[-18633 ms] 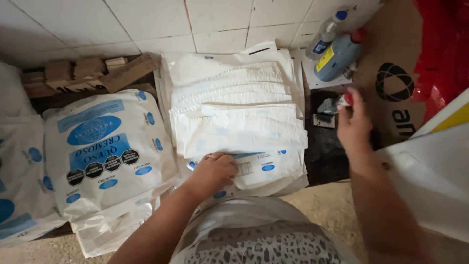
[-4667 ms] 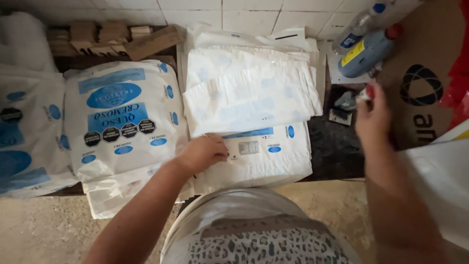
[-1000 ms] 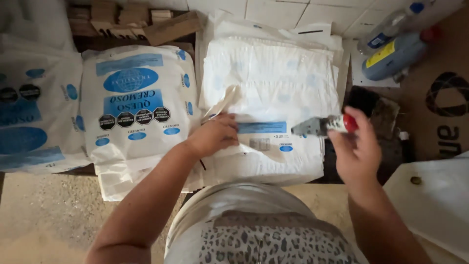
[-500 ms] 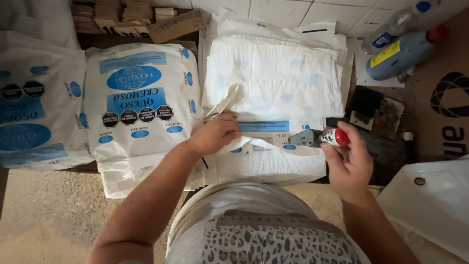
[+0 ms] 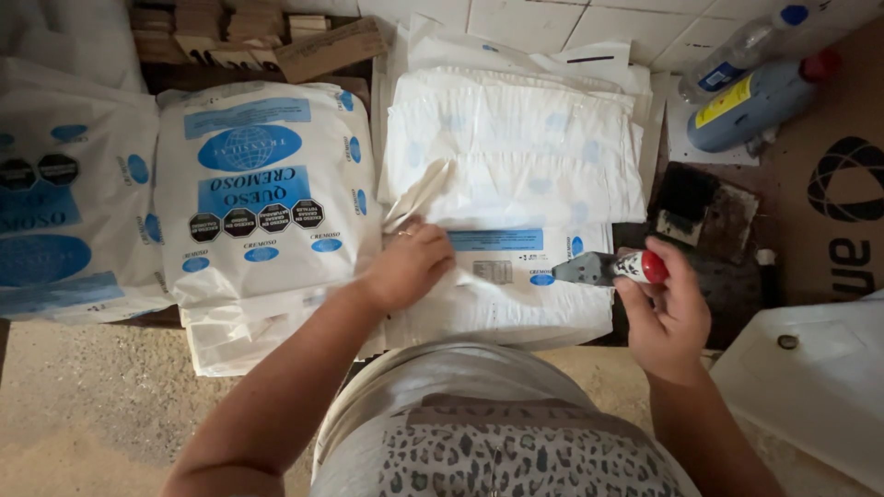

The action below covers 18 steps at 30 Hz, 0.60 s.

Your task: Stamping a stack of plastic cheese bags with a hand stamp

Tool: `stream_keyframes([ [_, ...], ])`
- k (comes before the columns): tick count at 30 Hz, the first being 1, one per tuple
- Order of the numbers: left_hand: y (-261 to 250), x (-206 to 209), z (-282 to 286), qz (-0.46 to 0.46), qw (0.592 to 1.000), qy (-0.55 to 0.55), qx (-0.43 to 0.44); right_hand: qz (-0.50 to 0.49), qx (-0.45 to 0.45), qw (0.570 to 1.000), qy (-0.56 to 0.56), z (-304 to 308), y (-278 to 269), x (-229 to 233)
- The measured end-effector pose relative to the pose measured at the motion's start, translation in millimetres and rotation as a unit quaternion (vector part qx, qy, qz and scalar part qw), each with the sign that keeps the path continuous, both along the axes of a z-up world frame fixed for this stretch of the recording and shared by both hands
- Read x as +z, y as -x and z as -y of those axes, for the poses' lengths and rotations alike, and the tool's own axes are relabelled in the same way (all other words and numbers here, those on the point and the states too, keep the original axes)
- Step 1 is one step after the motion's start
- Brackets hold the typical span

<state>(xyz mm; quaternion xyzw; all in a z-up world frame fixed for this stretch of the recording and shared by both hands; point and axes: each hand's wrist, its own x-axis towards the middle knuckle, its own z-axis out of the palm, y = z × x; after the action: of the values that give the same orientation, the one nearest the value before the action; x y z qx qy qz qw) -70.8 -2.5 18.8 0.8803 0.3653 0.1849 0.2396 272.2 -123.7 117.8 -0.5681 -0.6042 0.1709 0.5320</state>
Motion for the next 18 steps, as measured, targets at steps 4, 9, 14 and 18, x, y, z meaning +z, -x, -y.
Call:
stream_keyframes([
  [4, 4.3, -9.9, -12.1, 0.07, 0.995, 0.068, 0.029, -0.014, 0.002, 1.0, -0.022, 1.5, -1.4, -3.8],
  [9, 4.3, 17.1, -1.6, 0.039, 0.993, 0.109, 0.018, -0.028, 0.006, 1.0, -0.009, 5.6, -4.9, -18.0],
  [14, 2.4, 23.2, -12.7, 0.044, 0.978, 0.126, 0.16, 0.074, -0.023, 0.996, -0.034, 3.9, 6.7, -24.6],
  [18, -9.6, 31.5, -26.5, 0.061, 0.969, 0.067, 0.229, 0.195, 0.023, 0.979, -0.063, -23.5, 20.1, -23.8],
])
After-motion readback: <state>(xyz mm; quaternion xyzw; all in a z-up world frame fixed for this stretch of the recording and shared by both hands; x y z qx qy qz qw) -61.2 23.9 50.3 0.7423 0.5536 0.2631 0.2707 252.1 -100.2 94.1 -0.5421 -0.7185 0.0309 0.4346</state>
